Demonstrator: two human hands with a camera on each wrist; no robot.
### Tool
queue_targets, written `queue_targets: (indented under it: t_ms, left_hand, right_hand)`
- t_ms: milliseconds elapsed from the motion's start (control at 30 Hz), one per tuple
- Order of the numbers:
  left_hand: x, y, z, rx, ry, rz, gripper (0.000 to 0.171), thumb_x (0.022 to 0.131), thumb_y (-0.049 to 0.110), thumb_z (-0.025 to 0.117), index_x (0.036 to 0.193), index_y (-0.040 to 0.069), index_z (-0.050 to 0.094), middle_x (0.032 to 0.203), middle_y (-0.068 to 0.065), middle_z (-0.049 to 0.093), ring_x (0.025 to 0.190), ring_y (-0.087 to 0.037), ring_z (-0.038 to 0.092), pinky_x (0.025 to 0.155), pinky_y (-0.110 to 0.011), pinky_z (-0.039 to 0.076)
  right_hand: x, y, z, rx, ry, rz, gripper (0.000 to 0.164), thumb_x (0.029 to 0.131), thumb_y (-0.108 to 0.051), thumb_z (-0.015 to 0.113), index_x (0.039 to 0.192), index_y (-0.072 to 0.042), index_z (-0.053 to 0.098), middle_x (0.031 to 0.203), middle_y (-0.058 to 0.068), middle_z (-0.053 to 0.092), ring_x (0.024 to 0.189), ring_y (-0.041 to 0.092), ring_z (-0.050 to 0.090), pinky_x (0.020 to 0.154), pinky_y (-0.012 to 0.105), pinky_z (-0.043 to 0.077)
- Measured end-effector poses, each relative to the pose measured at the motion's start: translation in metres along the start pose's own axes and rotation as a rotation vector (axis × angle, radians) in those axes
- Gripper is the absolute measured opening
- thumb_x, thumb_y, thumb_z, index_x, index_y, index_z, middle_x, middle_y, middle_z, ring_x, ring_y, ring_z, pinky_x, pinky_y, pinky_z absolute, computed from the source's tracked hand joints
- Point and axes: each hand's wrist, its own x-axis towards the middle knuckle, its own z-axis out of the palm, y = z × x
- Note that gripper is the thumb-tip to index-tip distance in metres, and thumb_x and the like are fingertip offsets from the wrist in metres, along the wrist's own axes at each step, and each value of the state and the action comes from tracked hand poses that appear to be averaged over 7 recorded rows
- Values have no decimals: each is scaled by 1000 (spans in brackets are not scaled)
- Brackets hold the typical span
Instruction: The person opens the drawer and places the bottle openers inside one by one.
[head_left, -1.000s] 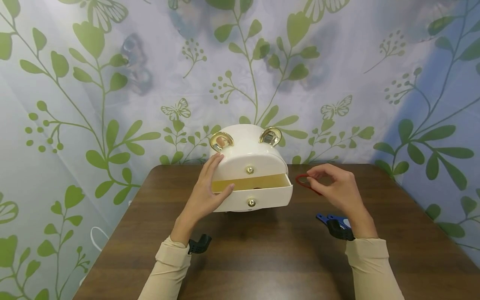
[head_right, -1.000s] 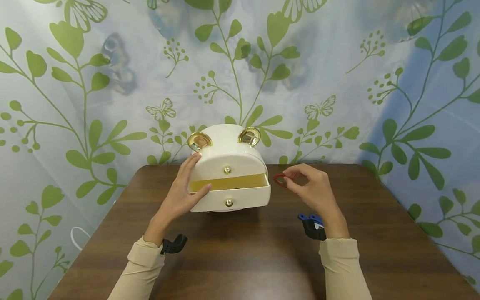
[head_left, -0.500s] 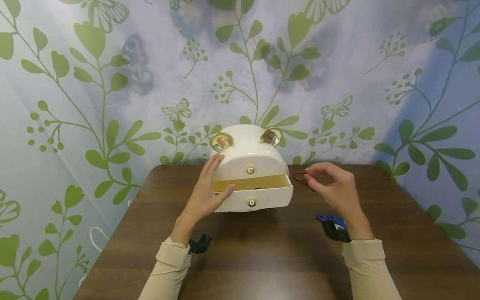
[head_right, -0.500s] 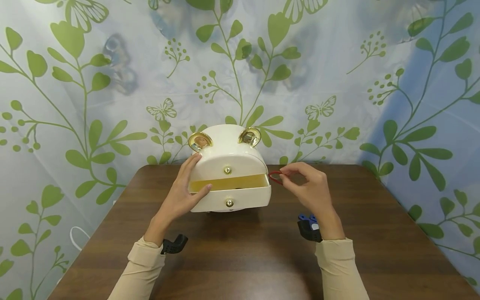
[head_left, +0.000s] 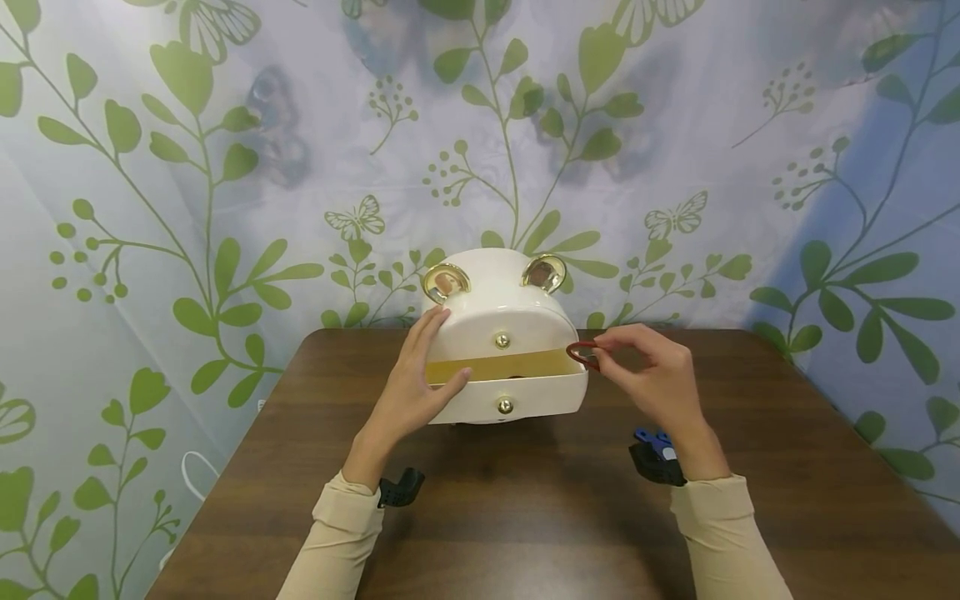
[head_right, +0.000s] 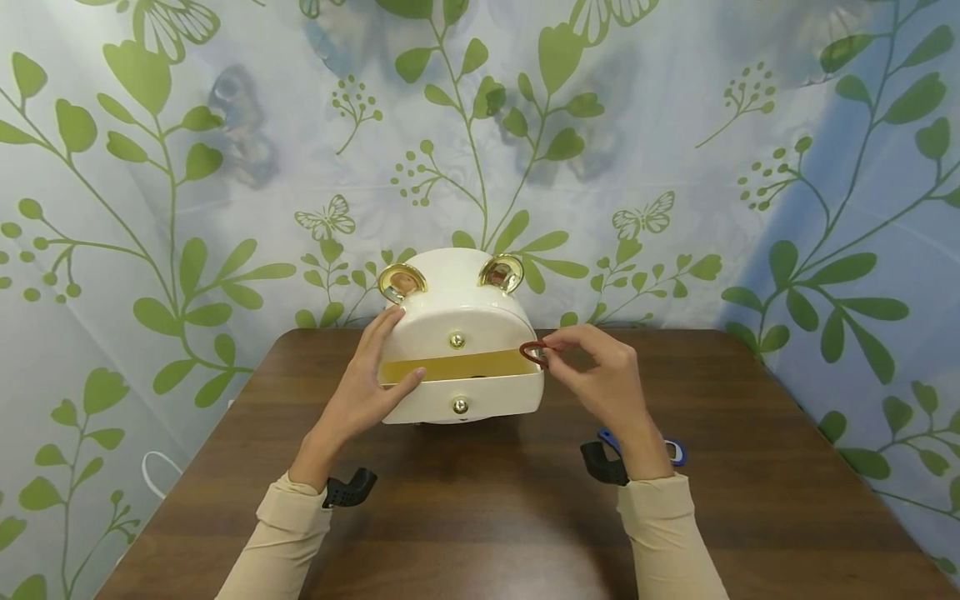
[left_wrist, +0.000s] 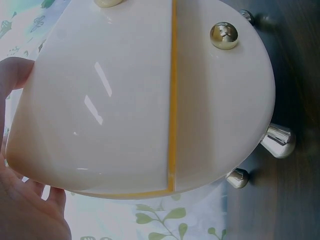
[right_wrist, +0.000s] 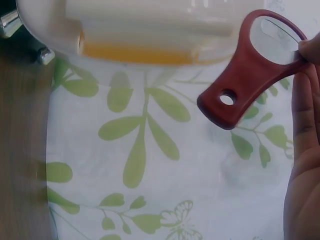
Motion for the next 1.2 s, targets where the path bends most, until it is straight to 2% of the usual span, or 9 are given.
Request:
queue_targets:
  t_ms: [233, 400, 633, 800, 900, 967, 1067, 1200]
  left_hand:
    - [1, -1, -1, 1, -1, 2, 86, 93, 26, 77, 164, 21, 27, 170, 0, 22, 157, -24, 22, 122, -56, 28]
    - [1, 0, 0, -11, -1, 11, 86, 94, 26, 77, 164, 20, 27, 170, -1, 22, 157, -25, 22, 122, -56, 28]
    - [1, -2, 1, -1, -3, 0, 86, 94, 27, 77, 164, 21, 27, 170, -1, 22, 157, -25, 22, 122, -56, 28]
    - [1, -1, 0, 4, -2, -6, 87, 93, 27, 77, 164, 22, 27, 170, 0, 23, 156, -25, 24, 121, -56, 30]
    - [2, -1, 0, 9, 1, 0, 87, 93, 27, 78, 163, 22, 28, 170, 0, 23, 156, -25, 24, 121, -56, 30]
    - [2, -1, 0, 8, 2, 0, 87, 93, 27, 78, 163, 22, 27, 170, -1, 23, 156, -25, 24, 121, -56, 30]
    - [2, -1, 0, 5, -2, -5, 87, 93, 27, 78, 164, 22, 27, 170, 0, 23, 156, -25, 24, 121, -55, 30]
    - [2, -2, 0, 3, -3, -7, 87, 93, 27, 78, 164, 22, 27, 170, 0, 23, 156, -24, 23, 122, -55, 30]
  right_hand:
    - [4, -7, 10, 12, -10, -40, 38, 66, 19, 85, 94, -5, 79, 88, 8, 76, 86, 3, 68, 83, 12, 51]
    - [5, -9, 15, 8, -16, -64, 34, 70, 16, 84, 95, -7, 78, 89, 6, 76, 85, 7, 68, 83, 12, 51]
    - [4, -13, 30, 48, -93, -113, 36, 73, 19, 79, 96, -7, 78, 94, 7, 75, 86, 18, 70, 81, 13, 54]
    - [3, -16, 38, 81, -127, -130, 35, 72, 19, 79, 96, -6, 78, 92, 8, 75, 81, 17, 69, 69, 15, 54]
    - [3, -17, 43, 93, -147, -138, 34, 73, 18, 80, 98, -6, 78, 93, 7, 75, 82, 17, 69, 72, 14, 54]
    - [3, -17, 45, 98, -157, -138, 28, 77, 11, 82, 99, -6, 78, 94, 6, 76, 85, 18, 70, 79, 13, 54]
    - [3, -18, 49, 104, -157, -142, 10, 90, -8, 79, 100, -6, 78, 95, 6, 76, 88, 19, 71, 88, 12, 52]
    - [3, -20, 55, 106, -154, -164, 23, 99, -28, 68, 101, -7, 78, 96, 5, 76, 89, 19, 71, 87, 12, 53]
